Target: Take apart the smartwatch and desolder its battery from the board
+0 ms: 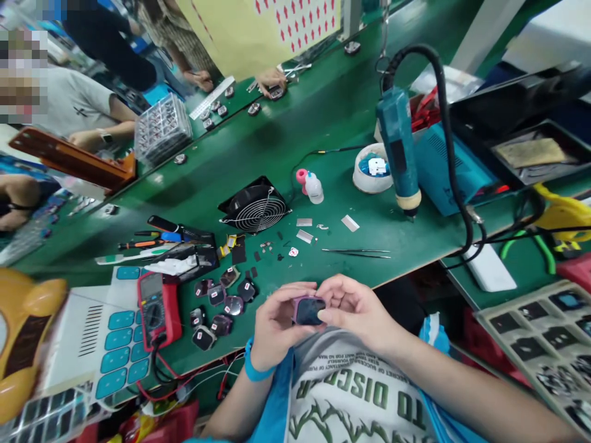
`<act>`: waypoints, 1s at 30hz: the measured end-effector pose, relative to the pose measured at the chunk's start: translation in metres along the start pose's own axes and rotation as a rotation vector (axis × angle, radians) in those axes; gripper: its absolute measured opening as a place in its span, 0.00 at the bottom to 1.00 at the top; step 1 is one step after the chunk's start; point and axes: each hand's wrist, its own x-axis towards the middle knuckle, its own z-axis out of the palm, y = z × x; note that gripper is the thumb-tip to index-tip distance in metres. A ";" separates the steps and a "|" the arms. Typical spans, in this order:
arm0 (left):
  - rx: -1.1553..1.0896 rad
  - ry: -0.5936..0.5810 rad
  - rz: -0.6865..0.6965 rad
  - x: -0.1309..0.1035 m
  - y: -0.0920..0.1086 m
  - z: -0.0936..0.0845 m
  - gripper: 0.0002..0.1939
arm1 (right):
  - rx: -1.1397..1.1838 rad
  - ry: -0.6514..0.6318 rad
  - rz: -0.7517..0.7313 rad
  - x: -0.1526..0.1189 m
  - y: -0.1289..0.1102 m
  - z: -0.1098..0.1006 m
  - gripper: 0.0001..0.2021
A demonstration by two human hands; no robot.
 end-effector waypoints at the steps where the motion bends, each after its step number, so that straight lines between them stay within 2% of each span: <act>1: -0.009 -0.004 0.012 0.001 0.000 0.000 0.22 | 0.006 -0.003 0.001 -0.001 0.000 0.001 0.14; 12: -0.019 0.012 -0.043 0.001 0.002 0.002 0.22 | -0.030 -0.009 -0.047 -0.009 -0.004 0.003 0.13; 23: -0.105 0.010 -0.099 -0.002 -0.001 0.004 0.23 | -0.217 -0.001 -0.109 -0.014 -0.008 0.001 0.11; 30: -0.130 -0.001 -0.115 -0.002 -0.001 0.004 0.22 | -0.297 0.021 -0.092 -0.015 -0.010 0.002 0.13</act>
